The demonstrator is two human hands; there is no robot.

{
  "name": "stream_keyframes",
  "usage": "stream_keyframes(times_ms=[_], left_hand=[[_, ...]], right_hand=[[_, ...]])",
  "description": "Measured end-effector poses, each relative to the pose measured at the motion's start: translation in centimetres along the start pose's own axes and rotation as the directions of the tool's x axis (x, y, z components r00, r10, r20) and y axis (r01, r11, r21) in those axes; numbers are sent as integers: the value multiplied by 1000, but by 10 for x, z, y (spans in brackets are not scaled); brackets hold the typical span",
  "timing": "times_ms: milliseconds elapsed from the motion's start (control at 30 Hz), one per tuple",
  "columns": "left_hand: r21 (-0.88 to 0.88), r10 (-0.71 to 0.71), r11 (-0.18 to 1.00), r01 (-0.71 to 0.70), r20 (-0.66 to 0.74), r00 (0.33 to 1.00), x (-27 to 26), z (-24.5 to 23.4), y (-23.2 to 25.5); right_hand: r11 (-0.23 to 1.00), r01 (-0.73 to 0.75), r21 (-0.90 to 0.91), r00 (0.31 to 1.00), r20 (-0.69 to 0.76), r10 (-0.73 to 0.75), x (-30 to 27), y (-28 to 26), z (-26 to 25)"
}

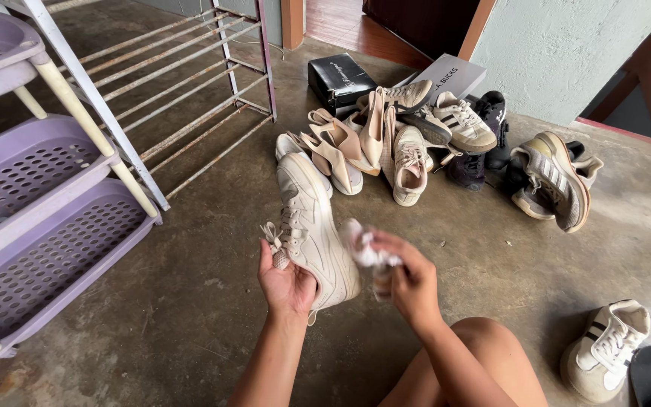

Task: The person wipes a white metal shoe rack with a cloth, then cleans several pairs of shoes and insoles with the same cloth. The person handles each shoe individually, wiping the exterior and interior surfaces.

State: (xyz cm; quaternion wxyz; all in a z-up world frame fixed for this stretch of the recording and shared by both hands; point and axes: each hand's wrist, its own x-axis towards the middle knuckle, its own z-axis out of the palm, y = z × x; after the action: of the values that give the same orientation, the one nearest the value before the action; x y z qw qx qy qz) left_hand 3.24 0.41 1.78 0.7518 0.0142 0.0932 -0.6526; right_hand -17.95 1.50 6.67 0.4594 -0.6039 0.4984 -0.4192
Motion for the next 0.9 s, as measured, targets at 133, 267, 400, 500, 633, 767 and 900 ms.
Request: stream_keyframes(times_ms=[133,267,400,500,633,767,900], left_hand=[[30,-5,1000,2,96,995,-5,-3,-8],[-94,-107,989,113,68,992,-9,4,3],[-4,-93,996,94,117,989,-17,14,-1],[192,-61,980,54,30,998,-20,19,-13],[198,-47,979,47,-7,999,-10,1,-20],[102,-179,982,160,223,958,-7,-17,-33],[191,-236,954,232,1,972,-18,-10,-46]], right_hand=[[728,628,-275,773,113,-624,7,-28,38],[709,640,-297,765,155,-625,-2,-24,58],[690,624,-366,760,79,-645,-22,23,55],[665,661,-347,738,142,-659,-31,55,27],[831,525,-182,834,-84,-545,-20,59,5],[787,605,-122,779,-112,-617,-13,15,15],[792,555,-255,812,-38,-582,-11,-17,57]])
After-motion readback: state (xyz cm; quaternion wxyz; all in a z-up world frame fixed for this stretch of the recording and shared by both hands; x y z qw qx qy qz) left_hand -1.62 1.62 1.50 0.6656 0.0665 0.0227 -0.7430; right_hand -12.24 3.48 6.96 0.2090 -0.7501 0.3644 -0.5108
